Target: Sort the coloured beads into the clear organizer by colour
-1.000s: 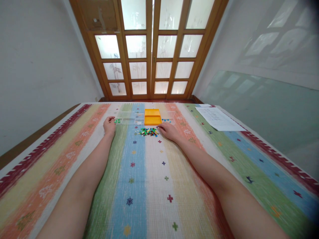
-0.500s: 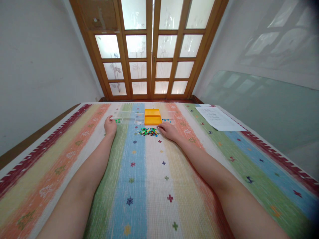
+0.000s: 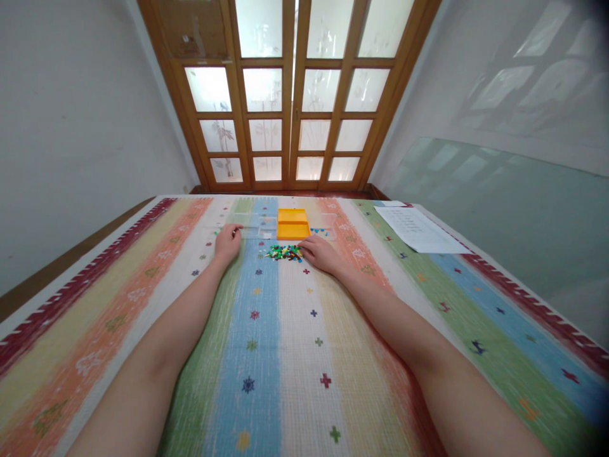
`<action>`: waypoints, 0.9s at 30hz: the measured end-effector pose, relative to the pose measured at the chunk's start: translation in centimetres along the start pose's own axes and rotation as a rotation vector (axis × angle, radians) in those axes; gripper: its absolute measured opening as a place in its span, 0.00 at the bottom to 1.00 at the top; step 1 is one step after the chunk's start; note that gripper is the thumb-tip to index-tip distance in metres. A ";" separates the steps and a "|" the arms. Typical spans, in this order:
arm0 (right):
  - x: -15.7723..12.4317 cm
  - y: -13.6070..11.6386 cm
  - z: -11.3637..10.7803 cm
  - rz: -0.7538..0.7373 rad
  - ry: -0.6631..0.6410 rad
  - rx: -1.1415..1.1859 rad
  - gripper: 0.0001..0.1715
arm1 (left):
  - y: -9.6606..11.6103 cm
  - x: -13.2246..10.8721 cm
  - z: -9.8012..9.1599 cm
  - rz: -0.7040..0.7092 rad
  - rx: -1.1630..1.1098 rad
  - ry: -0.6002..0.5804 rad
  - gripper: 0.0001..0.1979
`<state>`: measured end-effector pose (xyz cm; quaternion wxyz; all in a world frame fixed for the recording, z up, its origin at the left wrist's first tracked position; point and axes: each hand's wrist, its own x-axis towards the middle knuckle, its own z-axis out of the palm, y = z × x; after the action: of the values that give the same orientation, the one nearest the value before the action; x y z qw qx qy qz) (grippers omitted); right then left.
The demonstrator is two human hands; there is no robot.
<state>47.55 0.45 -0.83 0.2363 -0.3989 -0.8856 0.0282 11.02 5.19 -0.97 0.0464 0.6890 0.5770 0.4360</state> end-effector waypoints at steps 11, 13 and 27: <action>-0.1 0.2 0.0 0.005 -0.007 -0.013 0.13 | 5.5 -2.5 1.7 0.494 0.073 -0.432 0.15; -0.1 0.2 0.0 0.004 -0.009 -0.015 0.13 | 5.3 -2.5 1.9 0.502 0.083 -0.451 0.16; -0.1 0.0 -0.2 0.017 -0.002 0.019 0.13 | 6.1 -2.7 1.4 0.552 0.044 -0.545 0.18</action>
<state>47.69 0.34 -0.72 0.2390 -0.4040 -0.8821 0.0387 16.63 1.58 0.16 0.0641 0.9099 0.3454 0.2206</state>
